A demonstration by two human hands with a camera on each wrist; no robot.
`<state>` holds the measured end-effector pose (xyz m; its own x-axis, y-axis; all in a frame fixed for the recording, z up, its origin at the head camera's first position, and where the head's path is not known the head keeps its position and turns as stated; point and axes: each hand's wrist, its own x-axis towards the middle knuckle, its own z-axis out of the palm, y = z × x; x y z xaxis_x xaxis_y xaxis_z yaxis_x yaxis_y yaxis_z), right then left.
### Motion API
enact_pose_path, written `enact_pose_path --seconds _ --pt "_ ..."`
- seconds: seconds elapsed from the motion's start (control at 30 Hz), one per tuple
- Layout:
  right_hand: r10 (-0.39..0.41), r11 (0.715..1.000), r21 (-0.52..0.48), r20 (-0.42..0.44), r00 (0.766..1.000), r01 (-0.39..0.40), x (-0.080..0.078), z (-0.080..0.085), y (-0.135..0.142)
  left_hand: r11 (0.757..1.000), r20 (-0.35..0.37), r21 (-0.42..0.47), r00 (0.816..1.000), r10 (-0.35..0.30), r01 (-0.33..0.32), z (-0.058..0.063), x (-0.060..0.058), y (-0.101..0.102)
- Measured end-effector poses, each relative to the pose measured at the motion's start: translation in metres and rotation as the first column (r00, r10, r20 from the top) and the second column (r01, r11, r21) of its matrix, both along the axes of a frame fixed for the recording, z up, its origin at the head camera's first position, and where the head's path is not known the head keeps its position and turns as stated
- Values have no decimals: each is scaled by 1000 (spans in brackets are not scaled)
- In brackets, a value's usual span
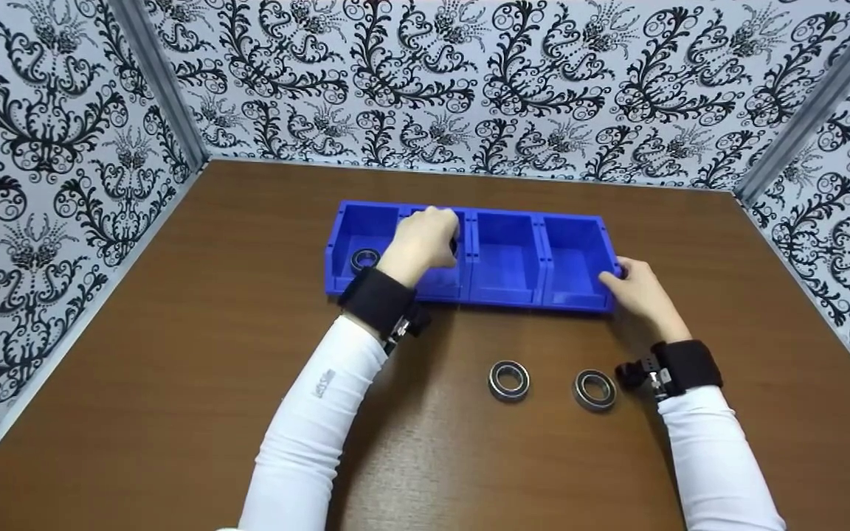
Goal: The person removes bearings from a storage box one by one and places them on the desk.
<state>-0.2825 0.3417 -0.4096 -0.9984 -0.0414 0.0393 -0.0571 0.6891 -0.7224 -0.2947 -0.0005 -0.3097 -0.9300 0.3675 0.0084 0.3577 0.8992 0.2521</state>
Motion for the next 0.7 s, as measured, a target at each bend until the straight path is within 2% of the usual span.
enact_pose_path --seconds 0.2,0.43,0.7 --pt "0 1000 -12 8 1000 1 0 0 -1 1000 1 1 1000 -12 12 2 4 -2" --pt "4 1000 19 -9 1000 -4 0 -2 1 1000 -17 6 1000 -25 25 2 9 -4" --pt "6 1000 6 -11 1000 -5 0 0 0 998 -16 26 999 -48 48 4 19 -7"
